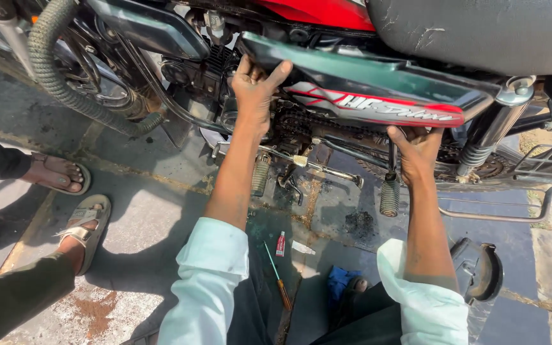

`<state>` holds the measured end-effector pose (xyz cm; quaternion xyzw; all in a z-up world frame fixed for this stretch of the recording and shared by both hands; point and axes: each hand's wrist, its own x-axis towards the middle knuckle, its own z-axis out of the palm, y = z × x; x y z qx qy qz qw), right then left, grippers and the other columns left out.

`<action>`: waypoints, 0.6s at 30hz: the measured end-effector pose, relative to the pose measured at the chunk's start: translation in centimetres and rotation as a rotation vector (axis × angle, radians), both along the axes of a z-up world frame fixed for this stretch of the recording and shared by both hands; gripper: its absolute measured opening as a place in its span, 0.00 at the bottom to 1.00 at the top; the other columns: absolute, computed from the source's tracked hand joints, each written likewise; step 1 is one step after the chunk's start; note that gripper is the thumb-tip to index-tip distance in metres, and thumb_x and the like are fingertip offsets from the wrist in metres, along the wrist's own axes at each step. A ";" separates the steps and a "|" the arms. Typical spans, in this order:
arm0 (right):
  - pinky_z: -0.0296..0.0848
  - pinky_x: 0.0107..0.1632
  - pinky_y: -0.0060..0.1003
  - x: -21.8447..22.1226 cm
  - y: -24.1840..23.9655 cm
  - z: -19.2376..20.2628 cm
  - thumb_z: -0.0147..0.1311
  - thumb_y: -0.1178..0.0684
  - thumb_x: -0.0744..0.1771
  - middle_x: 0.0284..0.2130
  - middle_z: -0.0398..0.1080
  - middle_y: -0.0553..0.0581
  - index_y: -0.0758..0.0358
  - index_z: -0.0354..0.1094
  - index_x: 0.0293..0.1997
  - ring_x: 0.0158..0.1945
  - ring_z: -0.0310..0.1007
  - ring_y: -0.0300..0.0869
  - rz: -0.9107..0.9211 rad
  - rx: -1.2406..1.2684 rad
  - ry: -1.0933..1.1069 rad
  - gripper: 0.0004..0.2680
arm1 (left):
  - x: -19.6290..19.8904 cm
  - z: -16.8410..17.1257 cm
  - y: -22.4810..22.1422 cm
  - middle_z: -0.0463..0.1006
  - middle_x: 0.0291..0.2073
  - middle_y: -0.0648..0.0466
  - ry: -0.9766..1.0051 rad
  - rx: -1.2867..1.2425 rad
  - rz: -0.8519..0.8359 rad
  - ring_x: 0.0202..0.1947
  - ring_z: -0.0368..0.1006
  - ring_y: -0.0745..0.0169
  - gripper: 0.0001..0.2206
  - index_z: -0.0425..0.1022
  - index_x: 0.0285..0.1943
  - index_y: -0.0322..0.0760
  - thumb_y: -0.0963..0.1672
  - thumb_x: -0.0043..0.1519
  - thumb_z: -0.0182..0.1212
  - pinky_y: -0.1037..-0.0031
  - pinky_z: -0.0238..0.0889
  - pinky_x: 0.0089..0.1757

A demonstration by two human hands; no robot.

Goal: Repairing and reassembling motorcycle components, including the chain cover and side panel.

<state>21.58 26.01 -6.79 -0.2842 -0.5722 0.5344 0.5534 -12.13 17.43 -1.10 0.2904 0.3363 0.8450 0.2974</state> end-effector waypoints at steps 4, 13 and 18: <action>0.68 0.70 0.46 1.0 0.9 -2.2 0.72 0.67 0.61 0.61 0.62 0.60 0.60 0.48 0.68 0.65 0.68 0.46 -0.044 0.033 -0.055 0.33 | -2.7 0.7 -1.3 0.79 0.51 0.52 -0.028 0.170 -0.520 0.54 0.76 0.57 0.28 0.72 0.57 0.35 0.36 0.48 0.83 0.66 0.71 0.59; 0.75 0.62 0.40 2.3 -0.8 -0.9 0.70 0.65 0.62 0.58 0.65 0.58 0.64 0.54 0.68 0.58 0.70 0.43 -0.109 0.166 -0.168 0.29 | -4.9 3.4 -5.1 0.82 0.52 0.47 0.617 0.062 -0.772 0.55 0.78 0.56 0.33 0.80 0.59 0.29 0.40 0.40 0.83 0.67 0.69 0.60; 0.78 0.60 0.41 1.6 -0.4 -1.6 0.69 0.64 0.62 0.55 0.68 0.61 0.68 0.57 0.63 0.56 0.73 0.44 -0.208 0.074 -0.340 0.26 | -3.1 5.2 -5.0 0.78 0.61 0.52 0.412 0.090 -0.831 0.59 0.75 0.60 0.39 0.74 0.66 0.32 0.42 0.41 0.83 0.67 0.67 0.64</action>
